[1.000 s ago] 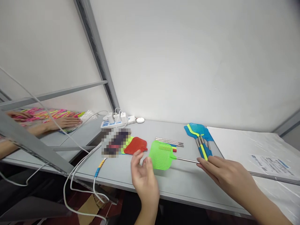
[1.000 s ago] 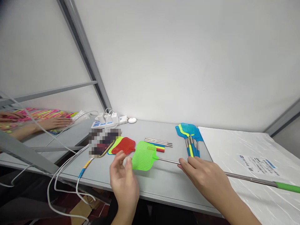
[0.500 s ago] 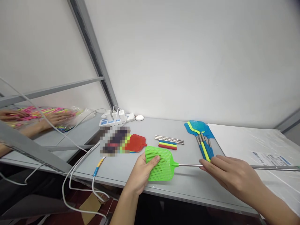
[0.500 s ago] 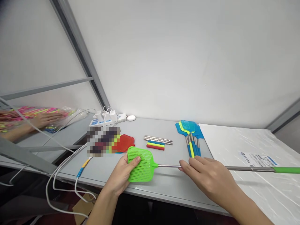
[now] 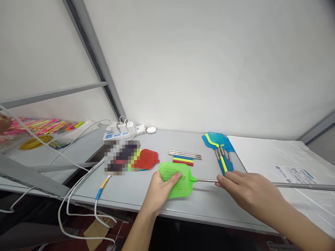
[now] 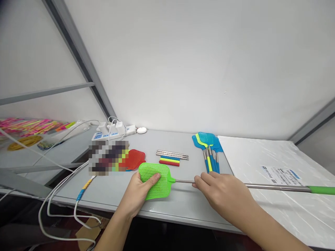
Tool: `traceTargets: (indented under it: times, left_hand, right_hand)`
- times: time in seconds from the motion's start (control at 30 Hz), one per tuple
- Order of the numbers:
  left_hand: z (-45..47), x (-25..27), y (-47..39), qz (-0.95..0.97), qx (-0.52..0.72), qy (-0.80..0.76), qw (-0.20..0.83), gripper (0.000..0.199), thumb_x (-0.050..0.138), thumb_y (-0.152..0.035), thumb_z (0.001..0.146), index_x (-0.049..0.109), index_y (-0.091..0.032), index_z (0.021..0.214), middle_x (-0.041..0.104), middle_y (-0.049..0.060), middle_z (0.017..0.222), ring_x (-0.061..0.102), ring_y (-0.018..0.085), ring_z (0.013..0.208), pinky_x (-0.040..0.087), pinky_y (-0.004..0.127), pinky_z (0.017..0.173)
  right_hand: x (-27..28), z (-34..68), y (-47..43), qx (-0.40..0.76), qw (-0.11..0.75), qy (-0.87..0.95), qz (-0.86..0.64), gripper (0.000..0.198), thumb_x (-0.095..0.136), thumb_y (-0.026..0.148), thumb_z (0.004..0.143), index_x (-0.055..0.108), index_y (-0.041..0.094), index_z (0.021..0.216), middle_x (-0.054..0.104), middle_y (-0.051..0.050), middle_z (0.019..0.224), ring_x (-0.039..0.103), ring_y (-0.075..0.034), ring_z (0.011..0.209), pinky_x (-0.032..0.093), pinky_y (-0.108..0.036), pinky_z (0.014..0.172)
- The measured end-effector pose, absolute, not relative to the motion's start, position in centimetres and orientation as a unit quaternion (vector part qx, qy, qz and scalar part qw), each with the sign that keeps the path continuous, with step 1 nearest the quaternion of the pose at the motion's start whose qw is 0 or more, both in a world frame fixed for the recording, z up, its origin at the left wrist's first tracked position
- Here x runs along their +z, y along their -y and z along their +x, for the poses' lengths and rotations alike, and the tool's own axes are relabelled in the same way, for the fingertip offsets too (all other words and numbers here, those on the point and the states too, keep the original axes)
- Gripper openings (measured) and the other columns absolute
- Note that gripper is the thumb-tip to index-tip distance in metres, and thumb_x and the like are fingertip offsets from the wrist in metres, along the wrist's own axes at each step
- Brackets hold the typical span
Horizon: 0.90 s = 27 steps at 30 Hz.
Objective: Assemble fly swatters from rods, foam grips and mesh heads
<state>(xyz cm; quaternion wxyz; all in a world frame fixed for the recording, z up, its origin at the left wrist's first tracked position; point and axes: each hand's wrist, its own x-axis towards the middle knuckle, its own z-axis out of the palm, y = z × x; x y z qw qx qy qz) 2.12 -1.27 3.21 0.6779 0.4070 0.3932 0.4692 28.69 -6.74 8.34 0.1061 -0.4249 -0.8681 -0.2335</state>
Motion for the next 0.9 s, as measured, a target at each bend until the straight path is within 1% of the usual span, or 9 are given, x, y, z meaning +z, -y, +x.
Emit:
traceTargets:
  times: [0.1,0.2,0.27,0.33,0.4,0.53,0.6,0.77,0.9]
  left_hand:
    - [1.2,2.8,1.1,0.343,0.519,-0.352,0.699,0.041,0.074,-0.041,0.078,0.065,-0.021,0.113,0.069,0.01,0.114,0.067,0.024,0.098,0.053,0.038,0.087]
    - [1.5,1.8,1.5,0.221,0.612,-0.282,0.705,0.046,0.063,-0.055,0.082,0.063,-0.025,0.117,0.065,0.008,0.121,0.062,0.023,0.107,0.052,0.038,0.088]
    - [2.7,1.0,2.3,0.167,0.649,-0.251,0.699,0.044,0.062,-0.059,0.081,0.065,-0.028,0.112,0.066,0.006,0.118,0.062,0.023,0.105,0.052,0.038,0.086]
    - [4.3,0.5,3.5,0.154,0.637,-0.234,0.718,0.041,0.069,-0.058,0.076,0.067,-0.028,0.104,0.068,0.005,0.108,0.064,0.022,0.093,0.053,0.041,0.08]
    - [5.8,0.6,4.6,0.149,0.627,-0.233,0.728,0.036,0.069,-0.053,0.078,0.068,-0.023,0.098,0.067,0.008,0.109,0.063,0.02,0.089,0.052,0.039,0.08]
    - [7.2,1.9,5.1,0.153,0.621,-0.248,0.728,0.03,0.065,-0.047,0.084,0.069,-0.02,0.096,0.067,0.006,0.099,0.061,0.014,0.08,0.05,0.034,0.08]
    - [7.1,2.2,4.9,0.169,0.622,-0.256,0.72,0.026,0.065,-0.044,0.086,0.07,-0.019,0.093,0.067,0.006,0.094,0.061,0.014,0.081,0.049,0.033,0.081]
    - [6.8,2.1,5.4,0.216,0.648,-0.24,0.69,0.025,0.061,-0.04,0.09,0.07,-0.016,0.093,0.068,0.008,0.094,0.063,0.02,0.096,0.048,0.037,0.09]
    - [6.8,2.7,6.3,0.188,0.664,-0.252,0.678,0.025,0.061,-0.038,0.09,0.07,-0.015,0.092,0.07,0.008,0.091,0.067,0.021,0.092,0.05,0.04,0.093]
  right_hand:
    - [7.8,28.2,6.5,-0.207,0.154,0.85,-0.458,0.025,0.039,0.027,0.101,0.061,0.022,0.091,0.054,0.002,0.063,0.048,-0.011,0.051,0.018,-0.031,0.048]
    - [7.1,27.2,6.5,-0.205,0.197,0.826,-0.487,0.025,0.04,0.03,0.101,0.063,0.022,0.1,0.056,0.001,0.066,0.051,-0.011,0.055,0.022,-0.029,0.049]
    - [6.7,26.2,6.6,-0.214,0.222,0.812,-0.496,0.025,0.041,0.03,0.1,0.064,0.021,0.104,0.055,0.001,0.065,0.051,-0.012,0.056,0.024,-0.029,0.05]
    - [6.4,25.0,6.9,-0.228,0.237,0.806,-0.492,0.024,0.043,0.028,0.1,0.065,0.02,0.104,0.052,0.001,0.062,0.049,-0.012,0.055,0.025,-0.029,0.051]
    - [6.1,23.9,7.1,-0.239,0.245,0.807,-0.482,0.024,0.044,0.026,0.099,0.065,0.019,0.105,0.051,0.002,0.061,0.047,-0.012,0.053,0.025,-0.03,0.052]
    - [5.7,22.8,7.5,-0.21,0.239,0.82,-0.476,0.024,0.041,0.024,0.099,0.064,0.019,0.104,0.053,0.001,0.063,0.049,-0.014,0.054,0.027,-0.029,0.051]
    - [5.7,22.8,7.7,-0.14,0.237,0.826,-0.492,0.025,0.039,0.024,0.1,0.064,0.02,0.1,0.056,0.0,0.065,0.053,-0.014,0.056,0.029,-0.028,0.051]
    - [7.0,22.2,7.8,0.152,0.21,0.791,-0.554,0.032,0.036,0.032,0.101,0.059,0.024,0.08,0.064,0.002,0.068,0.06,-0.014,0.062,0.038,-0.024,0.056]
    - [8.5,21.0,7.7,0.236,0.154,0.769,-0.574,0.038,0.034,0.04,0.101,0.058,0.024,0.076,0.064,0.002,0.067,0.062,-0.016,0.064,0.04,-0.026,0.058]
